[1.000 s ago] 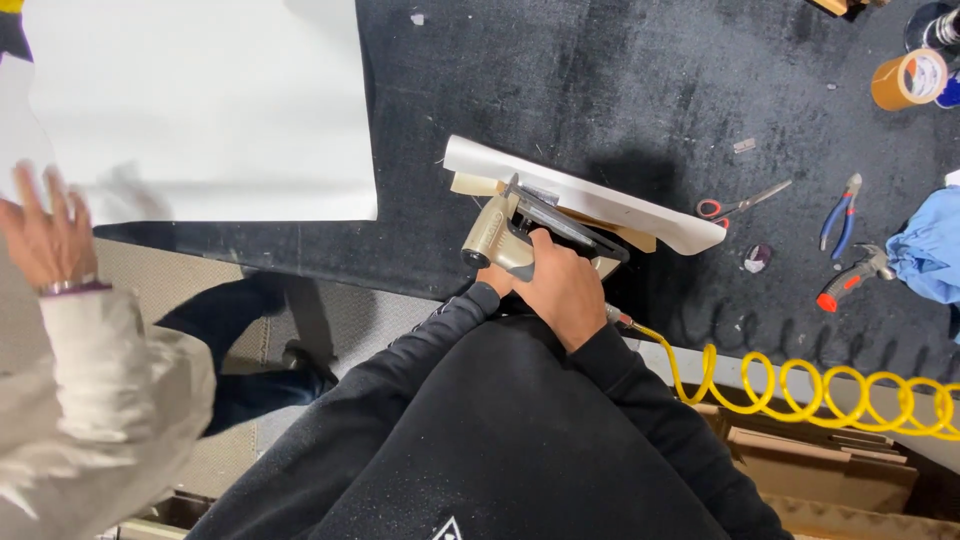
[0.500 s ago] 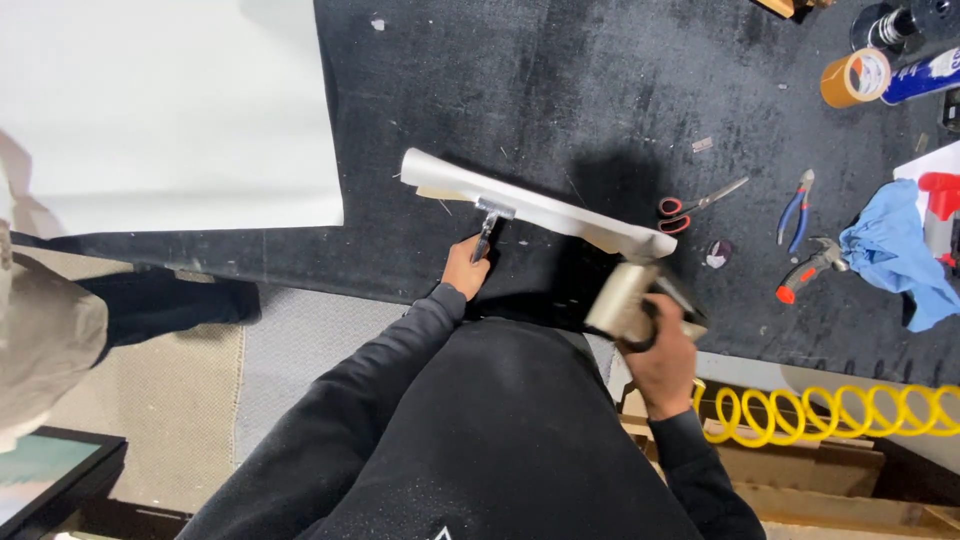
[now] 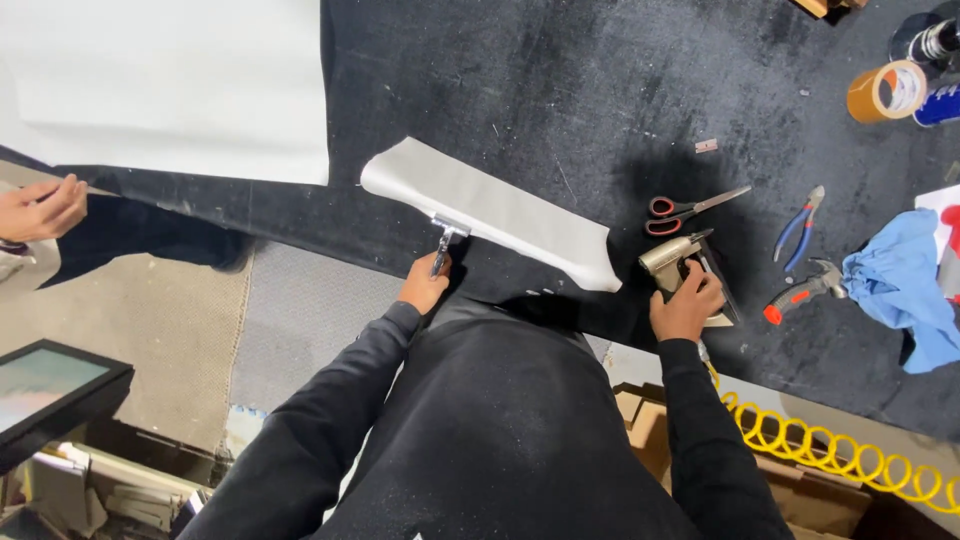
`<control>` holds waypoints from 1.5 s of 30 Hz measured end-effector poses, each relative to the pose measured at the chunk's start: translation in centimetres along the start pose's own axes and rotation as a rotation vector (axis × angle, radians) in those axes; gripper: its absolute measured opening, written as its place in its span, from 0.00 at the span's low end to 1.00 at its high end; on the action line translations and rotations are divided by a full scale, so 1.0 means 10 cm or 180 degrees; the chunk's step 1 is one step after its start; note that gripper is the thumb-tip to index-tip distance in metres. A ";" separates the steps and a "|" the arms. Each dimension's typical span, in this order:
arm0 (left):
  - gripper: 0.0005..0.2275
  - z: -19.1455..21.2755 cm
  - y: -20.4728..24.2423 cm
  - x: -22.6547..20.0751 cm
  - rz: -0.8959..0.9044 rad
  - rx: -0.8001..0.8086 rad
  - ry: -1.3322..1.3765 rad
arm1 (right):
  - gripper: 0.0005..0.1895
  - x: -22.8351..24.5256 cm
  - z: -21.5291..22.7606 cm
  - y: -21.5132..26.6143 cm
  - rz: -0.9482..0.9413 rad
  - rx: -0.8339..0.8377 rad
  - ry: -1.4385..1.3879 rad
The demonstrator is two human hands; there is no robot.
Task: Stretching a canvas over a wooden frame, securing it with a staple gun, and trimming the excess material with scissors.
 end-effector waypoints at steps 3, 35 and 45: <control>0.05 -0.06 0.18 0.08 0.0277 -0.0110 0.0032 | 0.35 0.62 0.53 -0.14 0.0004 -0.0398 -0.0897; 0.07 -0.11 0.52 -1.29 -0.0377 -0.1832 0.1650 | 0.23 1.93 1.26 -0.59 0.0899 0.0931 -0.4534; 0.13 -0.38 -0.34 -1.81 -0.0787 -0.1546 0.1643 | 0.24 1.15 -0.07 -0.99 0.0010 0.0277 -0.3498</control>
Point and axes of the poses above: each hand's wrist, its own y-axis away from the middle knuckle, its own z-axis out of the back of the hand, x = y × z, the point moved 4 cm from there along -y, towards the middle knuckle, and after that the axes turned 3 degrees about y, right-handed, at the moved point
